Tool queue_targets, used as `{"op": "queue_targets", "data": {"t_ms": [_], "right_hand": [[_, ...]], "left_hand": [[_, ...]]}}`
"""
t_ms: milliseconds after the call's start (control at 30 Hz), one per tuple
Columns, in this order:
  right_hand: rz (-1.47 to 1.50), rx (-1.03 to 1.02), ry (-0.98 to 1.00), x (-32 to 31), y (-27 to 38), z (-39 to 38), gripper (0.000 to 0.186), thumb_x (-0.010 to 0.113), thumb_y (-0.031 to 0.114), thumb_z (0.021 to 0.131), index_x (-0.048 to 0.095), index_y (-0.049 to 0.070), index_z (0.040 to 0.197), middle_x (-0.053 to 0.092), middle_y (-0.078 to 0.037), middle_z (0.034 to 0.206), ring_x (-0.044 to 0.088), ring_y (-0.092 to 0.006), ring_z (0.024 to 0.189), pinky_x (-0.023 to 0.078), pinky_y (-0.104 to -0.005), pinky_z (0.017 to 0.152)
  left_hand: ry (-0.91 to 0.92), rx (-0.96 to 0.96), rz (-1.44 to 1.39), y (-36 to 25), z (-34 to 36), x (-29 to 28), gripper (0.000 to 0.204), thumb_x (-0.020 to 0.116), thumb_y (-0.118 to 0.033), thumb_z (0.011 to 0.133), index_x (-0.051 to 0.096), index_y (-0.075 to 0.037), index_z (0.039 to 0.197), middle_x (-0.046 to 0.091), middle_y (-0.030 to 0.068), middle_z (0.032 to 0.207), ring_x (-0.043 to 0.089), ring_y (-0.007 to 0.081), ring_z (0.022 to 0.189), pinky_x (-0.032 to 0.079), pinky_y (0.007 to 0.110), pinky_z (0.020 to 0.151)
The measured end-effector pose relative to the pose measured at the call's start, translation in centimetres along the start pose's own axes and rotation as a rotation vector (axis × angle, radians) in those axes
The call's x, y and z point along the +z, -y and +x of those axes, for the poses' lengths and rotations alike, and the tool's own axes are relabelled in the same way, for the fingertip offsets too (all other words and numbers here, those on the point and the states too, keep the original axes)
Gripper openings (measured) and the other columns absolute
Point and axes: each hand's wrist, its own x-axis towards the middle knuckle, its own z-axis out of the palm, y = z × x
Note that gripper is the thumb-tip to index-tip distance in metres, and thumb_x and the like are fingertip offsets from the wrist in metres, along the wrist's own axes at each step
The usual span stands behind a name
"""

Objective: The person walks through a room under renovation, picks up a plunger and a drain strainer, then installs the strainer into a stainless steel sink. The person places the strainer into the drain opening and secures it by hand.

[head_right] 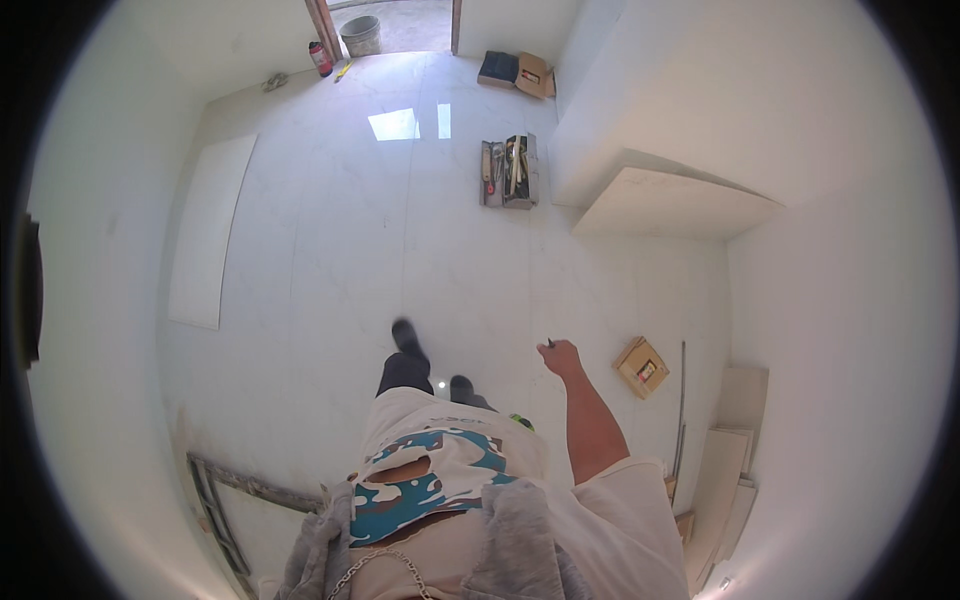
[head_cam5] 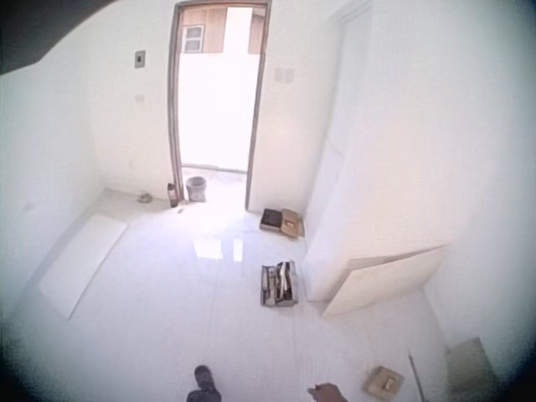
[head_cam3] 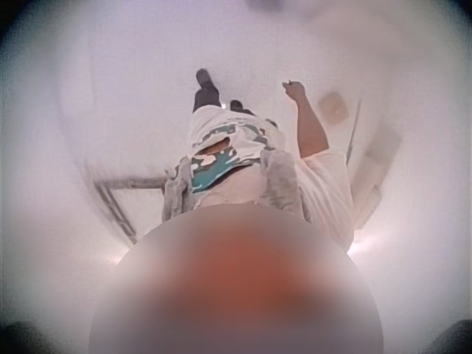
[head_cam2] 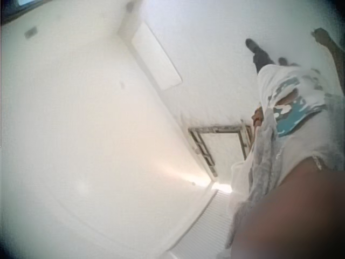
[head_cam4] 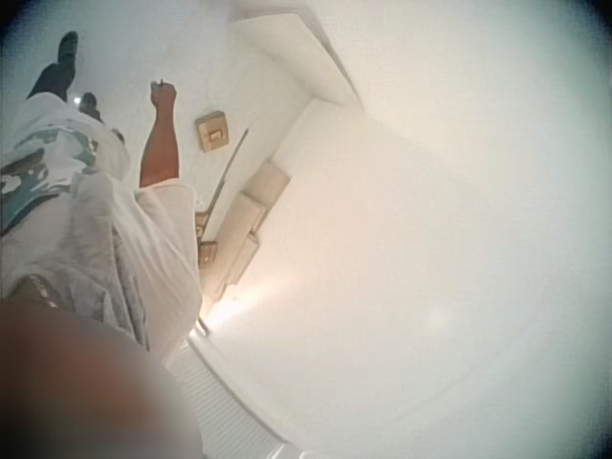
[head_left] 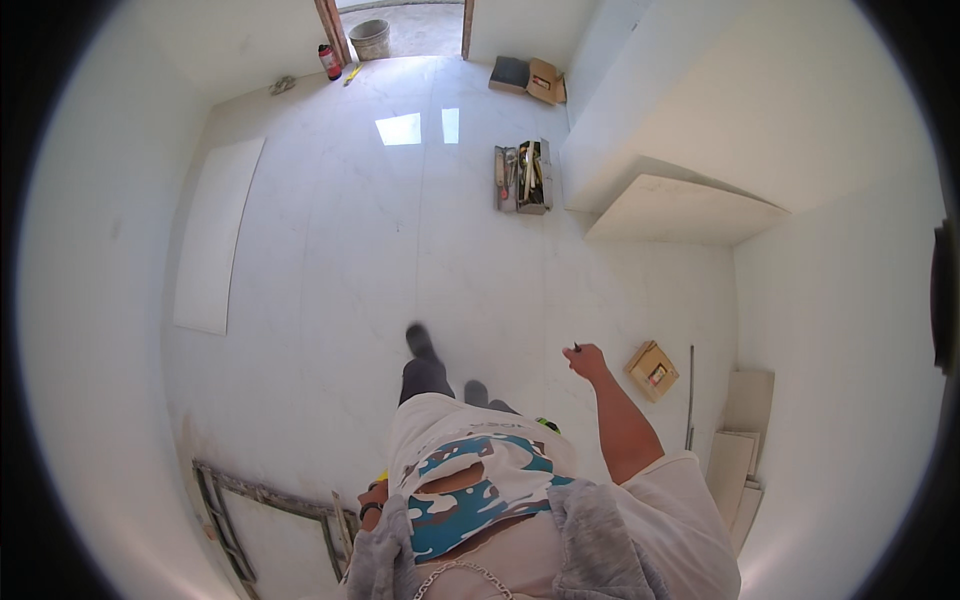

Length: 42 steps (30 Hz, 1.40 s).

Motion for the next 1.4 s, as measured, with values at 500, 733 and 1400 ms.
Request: {"op": "queue_targets", "data": {"t_ms": [500,733,1400], "right_hand": [[0.141,0.219,0.111,-6.6,18.4,25.1,0.038,0.074,0.042,0.087,0.074,0.004,0.084,0.068,-0.006,0.064,0.061,-0.0162,0.049,0.050,-0.0345,0.048],[0.172,0.273,0.160,-12.0,24.6,37.5,0.046,0.071,0.048,0.084,0.077,0.003,0.094,0.075,-0.021,0.093,0.072,-0.0379,0.093,0.056,-0.0454,0.085],[0.005,0.239,0.069,-2.9,25.4,94.3,0.031,0.065,0.029,0.093,0.070,0.001,0.104,0.071,-0.025,0.102,0.068,-0.0435,0.102,0.055,-0.0524,0.088]], "left_hand": [[-0.068,0.397,-0.152,-45.4,10.7,-8.5,0.099,0.098,-0.032,0.058,0.047,0.009,0.131,0.064,0.0264,0.123,0.066,0.0362,0.111,0.057,0.043,0.095],[-0.088,0.789,-0.401,-69.6,-4.1,-13.4,0.085,0.094,-0.021,0.069,0.042,0.005,0.131,0.054,0.0198,0.123,0.062,0.0273,0.108,0.058,0.037,0.089],[0.174,0.566,0.215,-98.4,-18.7,8.2,0.070,0.087,-0.008,0.074,0.045,-0.002,0.130,0.053,0.0123,0.120,0.060,0.0236,0.107,0.056,0.037,0.088]]}}
